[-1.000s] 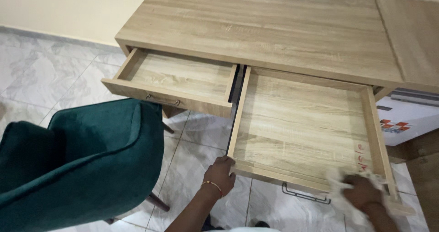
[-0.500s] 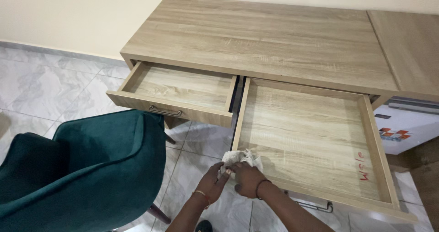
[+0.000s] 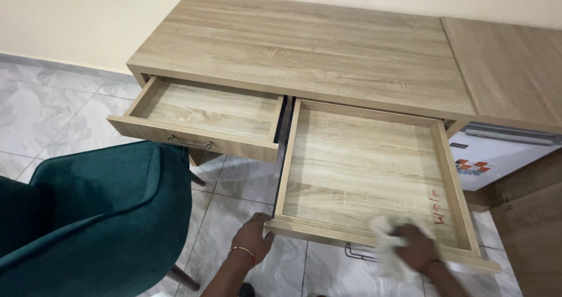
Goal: The person wipes the interior surfaces of two open wooden drawers using a white cloth. They systematically clean the bottom and side panels of the drawers, moving the cloth back and forth to remove dust or debris.
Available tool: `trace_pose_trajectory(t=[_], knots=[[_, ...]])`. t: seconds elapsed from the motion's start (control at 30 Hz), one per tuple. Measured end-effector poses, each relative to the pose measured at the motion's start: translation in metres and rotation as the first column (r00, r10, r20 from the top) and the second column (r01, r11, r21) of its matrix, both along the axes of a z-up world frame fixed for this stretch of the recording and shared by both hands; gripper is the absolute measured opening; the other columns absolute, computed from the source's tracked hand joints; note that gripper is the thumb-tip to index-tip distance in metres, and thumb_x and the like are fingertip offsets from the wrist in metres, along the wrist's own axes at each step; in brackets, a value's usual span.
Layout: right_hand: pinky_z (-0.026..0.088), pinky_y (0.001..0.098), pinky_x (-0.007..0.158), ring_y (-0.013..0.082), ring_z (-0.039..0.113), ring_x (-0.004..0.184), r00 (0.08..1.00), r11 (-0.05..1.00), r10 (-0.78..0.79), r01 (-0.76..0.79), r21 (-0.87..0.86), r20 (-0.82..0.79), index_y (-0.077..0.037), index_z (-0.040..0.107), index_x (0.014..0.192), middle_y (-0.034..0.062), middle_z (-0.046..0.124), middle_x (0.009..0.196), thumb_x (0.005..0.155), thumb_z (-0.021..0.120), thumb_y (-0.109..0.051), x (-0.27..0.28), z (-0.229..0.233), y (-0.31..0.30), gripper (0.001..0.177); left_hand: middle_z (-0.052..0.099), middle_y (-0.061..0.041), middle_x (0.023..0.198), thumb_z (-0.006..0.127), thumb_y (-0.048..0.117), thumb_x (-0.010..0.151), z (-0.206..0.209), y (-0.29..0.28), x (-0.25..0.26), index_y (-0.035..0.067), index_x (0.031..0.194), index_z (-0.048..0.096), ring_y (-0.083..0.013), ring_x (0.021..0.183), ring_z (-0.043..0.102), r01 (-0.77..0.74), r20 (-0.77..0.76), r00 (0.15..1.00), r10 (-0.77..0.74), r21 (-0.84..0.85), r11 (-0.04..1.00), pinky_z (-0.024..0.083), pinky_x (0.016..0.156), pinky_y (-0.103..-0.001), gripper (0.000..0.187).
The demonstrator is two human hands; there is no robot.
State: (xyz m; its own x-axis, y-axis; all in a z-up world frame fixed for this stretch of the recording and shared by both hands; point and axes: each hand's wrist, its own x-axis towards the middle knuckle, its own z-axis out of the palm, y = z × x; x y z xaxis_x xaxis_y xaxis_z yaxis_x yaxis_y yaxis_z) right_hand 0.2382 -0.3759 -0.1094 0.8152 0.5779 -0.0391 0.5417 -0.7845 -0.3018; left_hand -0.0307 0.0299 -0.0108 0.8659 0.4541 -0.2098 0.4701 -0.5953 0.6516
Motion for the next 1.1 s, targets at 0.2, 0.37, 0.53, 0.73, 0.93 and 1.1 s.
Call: trace_pose_trajectory(t=[0.2,0.37,0.53,0.73,0.93,1.1], knots=[[0.053,0.0378,0.112,0.0268,0.067,0.125,0.954,0.937,-0.286,0.261,-0.231,-0.085,-0.025,0.079,0.116,0.0041,0.075,0.129,0.072,0.076,-0.031,0.044,0.02,-0.073,0.044,0.064,-0.006,0.128,0.07,0.02,0.087,0.003,-0.003,-0.002,0.013,0.121,0.063,-0.0331,0.113,0.066,-0.001,0.01,1.0,0.0,0.037,0.999,0.055,0.096,-0.044,0.036],[0.051,0.0399,0.112,0.0223,0.062,0.131,0.954,0.939,-0.288,0.264,-0.222,-0.085,-0.029,0.077,0.117,-0.0022,0.07,0.135,0.071,0.072,-0.032,0.026,-0.006,-0.014,0.047,0.062,-0.005,0.13,0.071,0.02,0.086,0.001,-0.003,0.002,0.014,0.124,0.062,-0.033,0.112,0.066,-0.004,-0.022,1.0,0.005,0.055,0.998,0.055,0.096,-0.044,0.039],[0.045,0.0455,0.104,0.0197,0.052,0.134,0.976,0.99,0.131,-0.138,-0.029,-0.173,-0.026,0.067,0.13,-0.0007,0.058,0.143,0.074,0.074,-0.018,-0.053,0.017,0.121,0.057,0.057,-0.002,0.136,0.068,0.02,0.089,0.019,-0.004,0.005,0.017,0.133,0.059,-0.0321,0.114,0.065,0.054,-0.149,0.988,-0.045,0.06,0.997,0.054,0.098,-0.044,0.045],[0.039,0.0487,0.11,0.03,0.048,0.134,0.89,0.93,0.319,-0.361,-0.074,-0.326,-0.017,0.058,0.135,0.009,0.053,0.142,0.078,0.071,-0.014,-0.127,0.104,0.227,0.058,0.054,-0.001,0.135,0.069,0.022,0.089,0.023,-0.012,0.006,0.016,0.136,0.056,-0.0311,0.114,0.065,0.087,-0.176,0.982,-0.07,0.088,0.992,0.055,0.096,-0.045,0.049],[0.049,0.0403,0.111,0.0228,0.061,0.128,0.929,0.98,0.192,-0.166,0.106,-0.316,-0.021,0.069,0.118,0.0,0.068,0.131,0.076,0.068,-0.016,-0.105,0.079,0.18,0.043,0.055,-0.001,0.135,0.069,0.021,0.089,0.017,-0.011,0.007,0.018,0.133,0.058,-0.0316,0.111,0.066,0.058,-0.165,0.985,-0.041,0.095,0.994,0.055,0.094,-0.046,0.045],[0.045,0.0432,0.109,0.0303,0.051,0.138,0.996,0.989,0.09,-0.088,0.121,-0.011,-0.021,0.077,0.107,0.0022,0.07,0.129,0.067,0.072,-0.009,-0.052,0.01,0.08,0.042,0.056,0.0,0.133,0.068,0.019,0.089,0.018,-0.012,0.008,0.018,0.129,0.059,-0.0317,0.106,0.068,0.032,-0.159,0.987,-0.018,0.086,0.996,0.056,0.092,-0.046,0.041]])
